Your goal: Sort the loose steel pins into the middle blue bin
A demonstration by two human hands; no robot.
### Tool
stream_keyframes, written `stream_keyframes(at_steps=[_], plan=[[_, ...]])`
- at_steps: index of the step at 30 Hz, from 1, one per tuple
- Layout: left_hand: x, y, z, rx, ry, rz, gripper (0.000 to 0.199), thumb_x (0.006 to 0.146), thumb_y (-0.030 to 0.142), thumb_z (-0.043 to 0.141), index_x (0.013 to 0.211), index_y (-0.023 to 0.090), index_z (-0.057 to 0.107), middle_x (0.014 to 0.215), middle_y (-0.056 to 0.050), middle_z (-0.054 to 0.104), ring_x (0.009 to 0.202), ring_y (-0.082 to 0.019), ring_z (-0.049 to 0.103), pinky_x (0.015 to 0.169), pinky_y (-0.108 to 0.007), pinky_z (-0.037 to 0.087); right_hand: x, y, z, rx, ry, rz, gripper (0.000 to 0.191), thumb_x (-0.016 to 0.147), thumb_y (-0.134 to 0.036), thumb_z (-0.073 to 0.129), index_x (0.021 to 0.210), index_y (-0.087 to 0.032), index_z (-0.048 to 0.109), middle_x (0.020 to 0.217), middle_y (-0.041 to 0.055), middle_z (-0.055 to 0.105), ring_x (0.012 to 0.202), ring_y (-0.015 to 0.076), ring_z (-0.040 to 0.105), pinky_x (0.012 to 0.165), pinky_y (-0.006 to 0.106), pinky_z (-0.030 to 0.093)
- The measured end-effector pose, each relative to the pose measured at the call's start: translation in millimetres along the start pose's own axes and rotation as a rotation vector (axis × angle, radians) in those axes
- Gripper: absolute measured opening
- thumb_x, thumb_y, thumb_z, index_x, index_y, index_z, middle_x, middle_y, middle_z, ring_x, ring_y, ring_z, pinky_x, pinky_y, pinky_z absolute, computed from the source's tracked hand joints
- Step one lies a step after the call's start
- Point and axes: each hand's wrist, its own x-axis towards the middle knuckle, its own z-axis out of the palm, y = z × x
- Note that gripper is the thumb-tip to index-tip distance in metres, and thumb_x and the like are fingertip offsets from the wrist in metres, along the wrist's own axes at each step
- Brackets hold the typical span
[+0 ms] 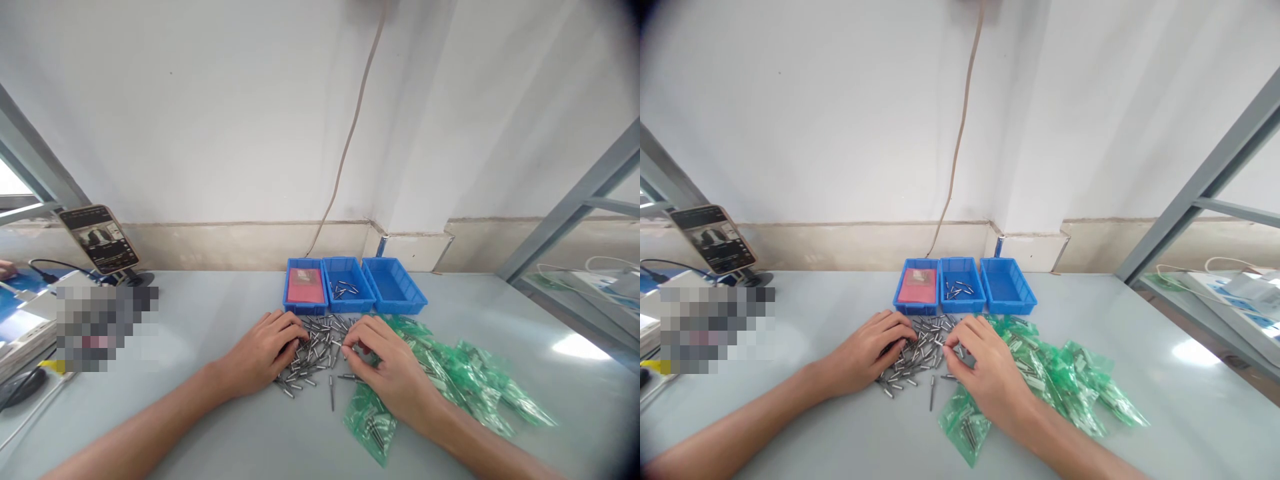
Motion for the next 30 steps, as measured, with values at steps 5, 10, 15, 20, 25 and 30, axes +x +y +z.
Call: stream_keyframes(at_steps=[5,10,15,20,25,30], plan=[[-0.1,0.1,-0.5,0.006,0.004,0.003,0.023,0.111,0.015,0.046,0.122,0.023,0.064,0.121,-0.007,0.067,0.108,-0.024,0.061,0.097,-0.04,0.05,0.2,1.6,1.5,0.001,0.001,0.011,0.018,0.102,-0.01,0.061,0.093,-0.025,0.062,0.094,0.002,0.066,0.085,0.0217,0.058,0.076,0.035,0.046],[-0.1,0.5,-0.5,0.009,0.008,0.001,0.023,0.111,0.015,0.046,0.122,0.024,0.064,0.122,-0.007,0.067,0.109,-0.024,0.062,0.098,-0.04,0.05,-1.6,2.5,1.6,-0.009,-0.001,0.014,0.018,0.102,-0.009,0.062,0.093,-0.025,0.062,0.094,0.002,0.066,0.085,0.0213,0.058,0.077,0.035,0.046],[0.4,0.9,-0.8,0.005,-0.005,-0.006,0.024,0.111,0.015,0.045,0.122,0.023,0.064,0.123,-0.008,0.066,0.108,-0.024,0.061,0.098,-0.041,0.05,-1.7,2.5,0.2,-0.02,-0.017,0.03,0.019,0.101,-0.008,0.062,0.093,-0.025,0.062,0.096,0.0025,0.066,0.086,0.0219,0.059,0.076,0.035,0.047],[0.4,1.3,-1.5,0.006,0.004,0.001,0.023,0.111,0.015,0.045,0.122,0.023,0.064,0.122,-0.007,0.067,0.108,-0.024,0.062,0.097,-0.04,0.05,-1.3,2.6,-0.5,-0.014,-0.019,0.04,0.019,0.101,-0.007,0.061,0.093,-0.025,0.062,0.097,0.0027,0.066,0.087,0.022,0.059,0.075,0.034,0.048],[1.0,0.8,-1.5,0.005,0.007,0.001,0.023,0.11,0.014,0.046,0.122,0.023,0.065,0.122,-0.007,0.067,0.108,-0.024,0.062,0.098,-0.039,0.051,-2.0,2.3,-1.0,-0.006,-0.024,0.057,0.016,0.104,-0.013,0.062,0.095,-0.025,0.062,0.099,0.0032,0.066,0.089,0.0224,0.06,0.076,0.034,0.049],[0.6,0.0,-0.9,-0.001,-0.002,-0.001,0.023,0.111,0.014,0.046,0.123,0.023,0.064,0.123,-0.007,0.066,0.109,-0.024,0.061,0.098,-0.04,0.05,-1.3,1.4,-1.5,0.008,-0.02,0.054,0.014,0.109,-0.019,0.057,0.098,-0.025,0.062,0.1,0.0044,0.066,0.093,0.0232,0.061,0.08,0.036,0.05]])
